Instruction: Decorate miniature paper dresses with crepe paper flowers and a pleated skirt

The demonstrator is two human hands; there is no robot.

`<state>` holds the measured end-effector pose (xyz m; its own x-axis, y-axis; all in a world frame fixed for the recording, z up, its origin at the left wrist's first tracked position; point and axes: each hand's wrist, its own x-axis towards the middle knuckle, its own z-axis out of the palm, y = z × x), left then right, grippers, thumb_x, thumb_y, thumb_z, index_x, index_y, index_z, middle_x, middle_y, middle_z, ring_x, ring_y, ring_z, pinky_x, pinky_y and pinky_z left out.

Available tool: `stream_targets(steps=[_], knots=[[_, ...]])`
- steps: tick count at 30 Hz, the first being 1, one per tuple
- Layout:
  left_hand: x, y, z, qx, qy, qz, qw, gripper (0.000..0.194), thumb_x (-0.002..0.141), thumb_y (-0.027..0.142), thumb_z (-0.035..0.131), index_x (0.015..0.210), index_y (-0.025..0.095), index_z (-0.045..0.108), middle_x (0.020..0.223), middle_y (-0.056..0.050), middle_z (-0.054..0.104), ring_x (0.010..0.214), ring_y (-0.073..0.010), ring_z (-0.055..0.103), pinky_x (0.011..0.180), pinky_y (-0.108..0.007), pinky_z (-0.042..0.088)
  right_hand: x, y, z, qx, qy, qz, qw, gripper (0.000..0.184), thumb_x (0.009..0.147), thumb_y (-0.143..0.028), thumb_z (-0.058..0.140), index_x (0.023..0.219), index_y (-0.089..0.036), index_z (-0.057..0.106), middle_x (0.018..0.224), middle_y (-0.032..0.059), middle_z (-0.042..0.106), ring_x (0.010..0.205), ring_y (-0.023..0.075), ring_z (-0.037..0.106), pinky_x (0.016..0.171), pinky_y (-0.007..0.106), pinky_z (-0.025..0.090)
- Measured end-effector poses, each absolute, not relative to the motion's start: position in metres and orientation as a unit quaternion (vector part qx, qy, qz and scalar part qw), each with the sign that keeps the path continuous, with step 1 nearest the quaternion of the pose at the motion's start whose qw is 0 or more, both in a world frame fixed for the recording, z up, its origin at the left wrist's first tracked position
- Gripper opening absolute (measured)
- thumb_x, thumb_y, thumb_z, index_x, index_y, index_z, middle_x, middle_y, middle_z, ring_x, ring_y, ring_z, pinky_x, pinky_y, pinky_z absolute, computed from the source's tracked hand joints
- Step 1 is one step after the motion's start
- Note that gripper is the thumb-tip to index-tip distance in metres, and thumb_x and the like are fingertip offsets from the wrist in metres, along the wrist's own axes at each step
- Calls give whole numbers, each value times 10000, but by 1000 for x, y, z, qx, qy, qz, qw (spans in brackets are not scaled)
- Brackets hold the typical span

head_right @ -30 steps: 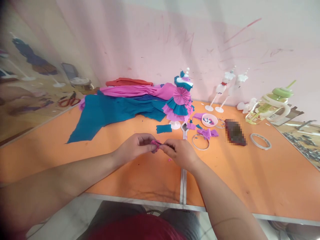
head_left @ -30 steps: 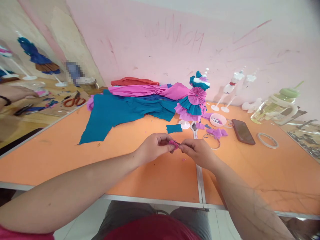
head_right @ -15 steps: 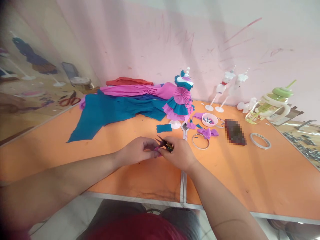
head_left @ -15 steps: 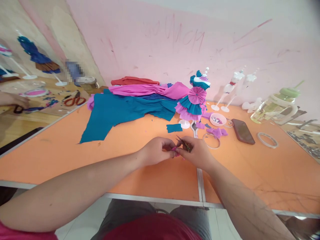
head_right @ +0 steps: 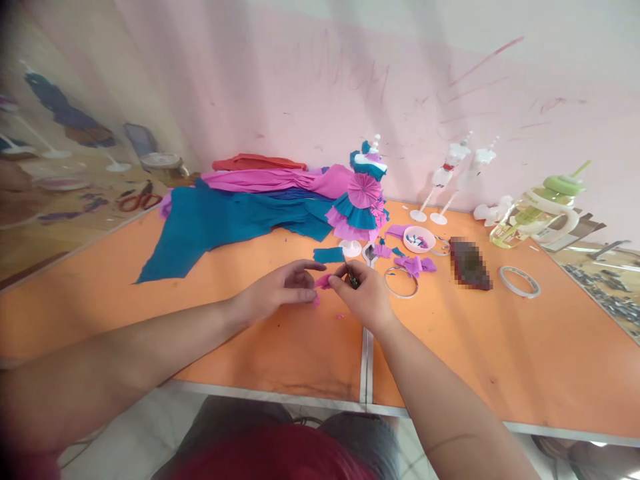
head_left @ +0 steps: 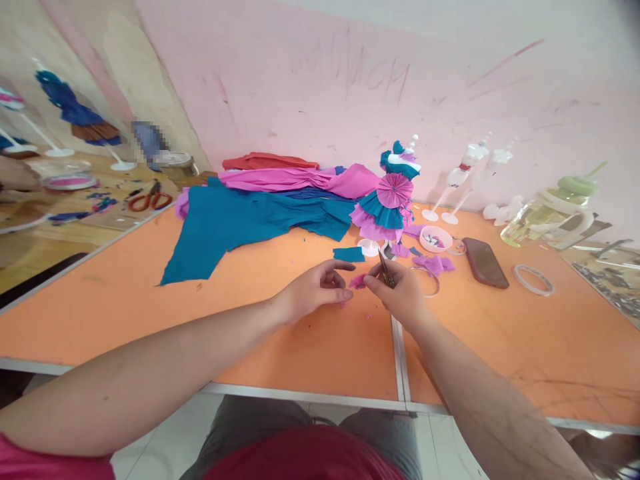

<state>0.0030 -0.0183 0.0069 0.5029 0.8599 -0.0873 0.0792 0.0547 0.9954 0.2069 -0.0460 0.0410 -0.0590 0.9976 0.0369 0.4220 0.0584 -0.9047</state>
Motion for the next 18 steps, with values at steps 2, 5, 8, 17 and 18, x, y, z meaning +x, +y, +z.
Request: stream_targets(steps=[2, 5, 8, 17, 18], knots=[[7, -21, 4, 581, 357, 334, 651, 631, 698, 324, 833, 1269, 231, 580, 1106, -78, 674, 1024, -233, 634, 877, -368, 494, 204, -48, 42, -570, -583, 428, 391, 294, 783, -465, 686, 796, -188, 585, 566, -63, 482, 453, 76, 415, 439, 222, 332], [13, -26, 0, 548, 336, 368, 671, 514, 709, 341, 831, 1179, 229, 658, 1225, -86, 644, 1144, -263, 587, 918, -374, 484, 197, -50, 40, -563, -534, 484, 405, 326, 782, -479, 698, 820, -183, 566, 518, -78, 470, 426, 79, 436, 407, 209, 338], [16, -27, -1, 488, 351, 411, 686, 357, 749, 402, 796, 1019, 179, 728, 1083, -87, 692, 1054, -238, 618, 926, -380, 480, 192, -50, 34, -560, -515, 502, 411, 361, 771, -498, 714, 823, -177, 558, 505, -85, 475, 404, 80, 446, 398, 211, 378], [14, -25, 4, 404, 361, 397, 741, 351, 714, 356, 838, 1014, 196, 752, 1092, -84, 707, 1085, -234, 625, 965, -391, 459, 193, -48, 22, -548, -495, 497, 455, 391, 767, -521, 719, 826, -171, 555, 514, -85, 461, 403, 74, 443, 387, 202, 390], [15, -25, 3, 404, 366, 398, 737, 345, 706, 356, 843, 996, 190, 756, 1065, -84, 713, 1076, -235, 630, 967, -391, 458, 192, -48, 21, -545, -494, 499, 458, 389, 772, -522, 712, 826, -172, 550, 528, -82, 471, 405, 75, 440, 383, 204, 393]])
